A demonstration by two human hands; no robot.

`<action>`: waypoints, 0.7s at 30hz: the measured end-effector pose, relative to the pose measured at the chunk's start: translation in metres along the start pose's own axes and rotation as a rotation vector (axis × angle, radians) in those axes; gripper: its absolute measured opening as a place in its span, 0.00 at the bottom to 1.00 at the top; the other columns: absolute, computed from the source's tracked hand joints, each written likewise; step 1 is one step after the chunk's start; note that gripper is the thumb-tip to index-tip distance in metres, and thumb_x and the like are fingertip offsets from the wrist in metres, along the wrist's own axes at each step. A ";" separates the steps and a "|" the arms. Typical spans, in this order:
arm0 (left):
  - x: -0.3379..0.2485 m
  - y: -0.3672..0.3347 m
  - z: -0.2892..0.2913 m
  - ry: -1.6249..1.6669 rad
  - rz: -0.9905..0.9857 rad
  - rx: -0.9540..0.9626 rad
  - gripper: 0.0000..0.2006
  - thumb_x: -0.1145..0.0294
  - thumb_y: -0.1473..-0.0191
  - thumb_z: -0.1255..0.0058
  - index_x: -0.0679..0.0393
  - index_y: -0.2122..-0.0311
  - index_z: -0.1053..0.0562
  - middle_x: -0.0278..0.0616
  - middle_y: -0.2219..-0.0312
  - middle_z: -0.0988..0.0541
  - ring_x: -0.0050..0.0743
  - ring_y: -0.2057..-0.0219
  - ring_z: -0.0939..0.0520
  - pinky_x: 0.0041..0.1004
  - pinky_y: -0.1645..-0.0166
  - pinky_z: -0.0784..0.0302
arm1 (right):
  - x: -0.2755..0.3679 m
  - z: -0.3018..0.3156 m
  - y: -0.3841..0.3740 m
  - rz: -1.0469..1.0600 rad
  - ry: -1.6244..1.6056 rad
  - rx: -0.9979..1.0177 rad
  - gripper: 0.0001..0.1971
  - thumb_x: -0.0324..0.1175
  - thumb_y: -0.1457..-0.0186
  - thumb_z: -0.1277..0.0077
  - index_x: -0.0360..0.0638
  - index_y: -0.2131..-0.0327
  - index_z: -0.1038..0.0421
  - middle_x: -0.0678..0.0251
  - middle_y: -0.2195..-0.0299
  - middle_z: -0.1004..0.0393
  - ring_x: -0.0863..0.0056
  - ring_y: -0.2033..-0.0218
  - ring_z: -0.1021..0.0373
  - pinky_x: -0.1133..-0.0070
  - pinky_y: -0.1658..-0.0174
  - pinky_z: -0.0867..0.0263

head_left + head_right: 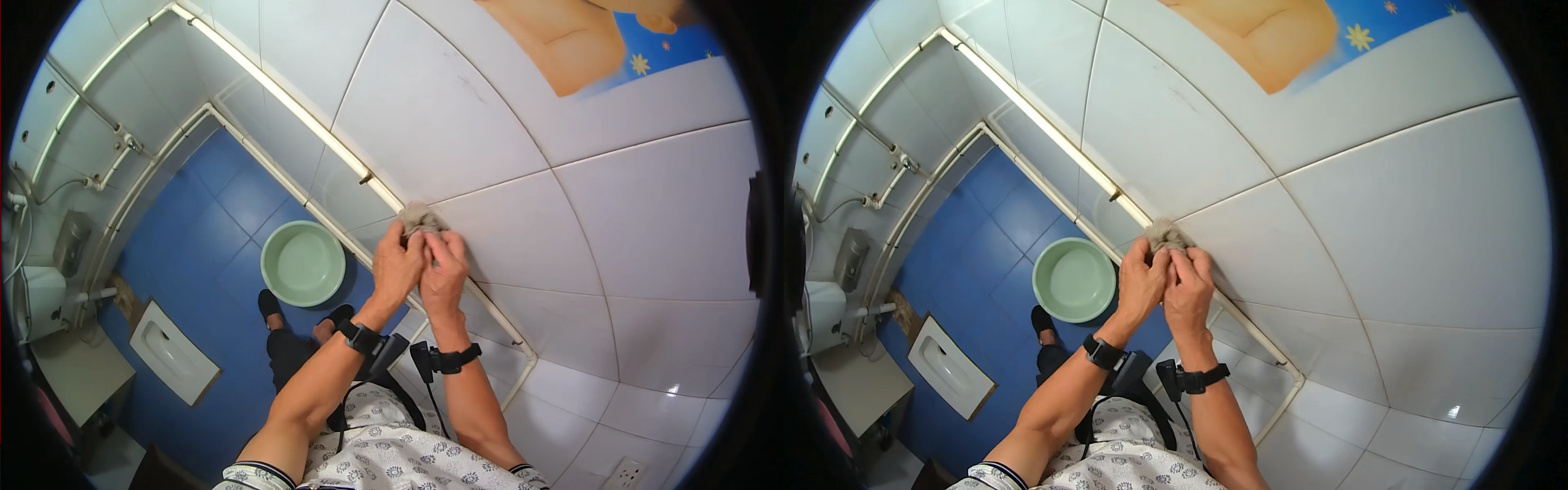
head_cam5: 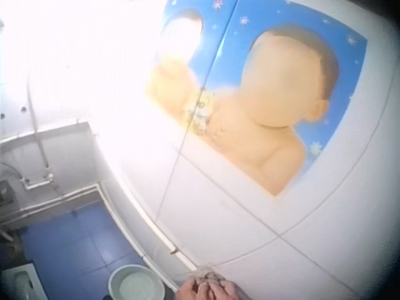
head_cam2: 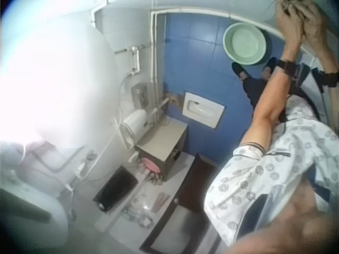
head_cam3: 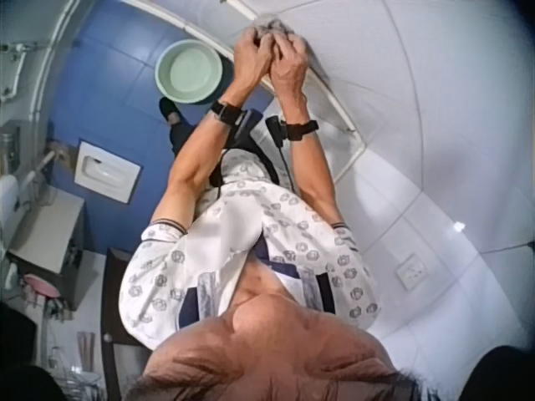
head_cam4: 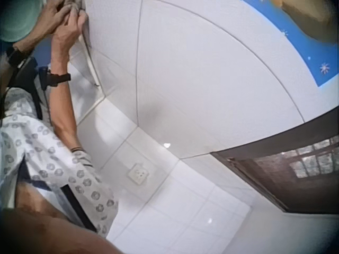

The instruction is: Cleaning a white tiled wall using a cloth.

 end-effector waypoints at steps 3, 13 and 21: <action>0.026 0.000 0.002 -0.190 0.066 0.028 0.14 0.63 0.38 0.43 0.66 0.65 0.26 0.46 0.77 0.22 0.30 0.75 0.24 0.35 0.69 0.27 | -0.004 -0.009 0.005 -0.071 0.001 0.022 0.11 0.23 0.40 0.42 0.36 0.54 0.21 0.53 0.58 0.25 0.55 0.59 0.26 0.66 0.56 0.27; -0.024 -0.006 -0.007 0.109 -0.155 -0.024 0.13 0.63 0.39 0.44 0.65 0.59 0.25 0.50 0.77 0.22 0.42 0.76 0.22 0.37 0.66 0.24 | 0.028 0.022 -0.015 0.104 -0.045 -0.233 0.10 0.21 0.41 0.40 0.37 0.55 0.20 0.55 0.56 0.26 0.57 0.58 0.25 0.68 0.59 0.27; 0.019 -0.013 0.008 -0.054 -0.012 -0.048 0.11 0.67 0.36 0.45 0.67 0.62 0.25 0.35 0.73 0.22 0.20 0.71 0.26 0.27 0.66 0.26 | 0.004 -0.016 -0.004 0.016 -0.076 -0.056 0.13 0.20 0.42 0.42 0.39 0.52 0.21 0.57 0.57 0.25 0.53 0.59 0.26 0.66 0.57 0.27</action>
Point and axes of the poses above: each hand's wrist, its own y-axis away from the middle knuckle, its own z-axis out of the back of the hand, x = y × z, the point moved 4 cm from there along -y, towards the middle knuckle
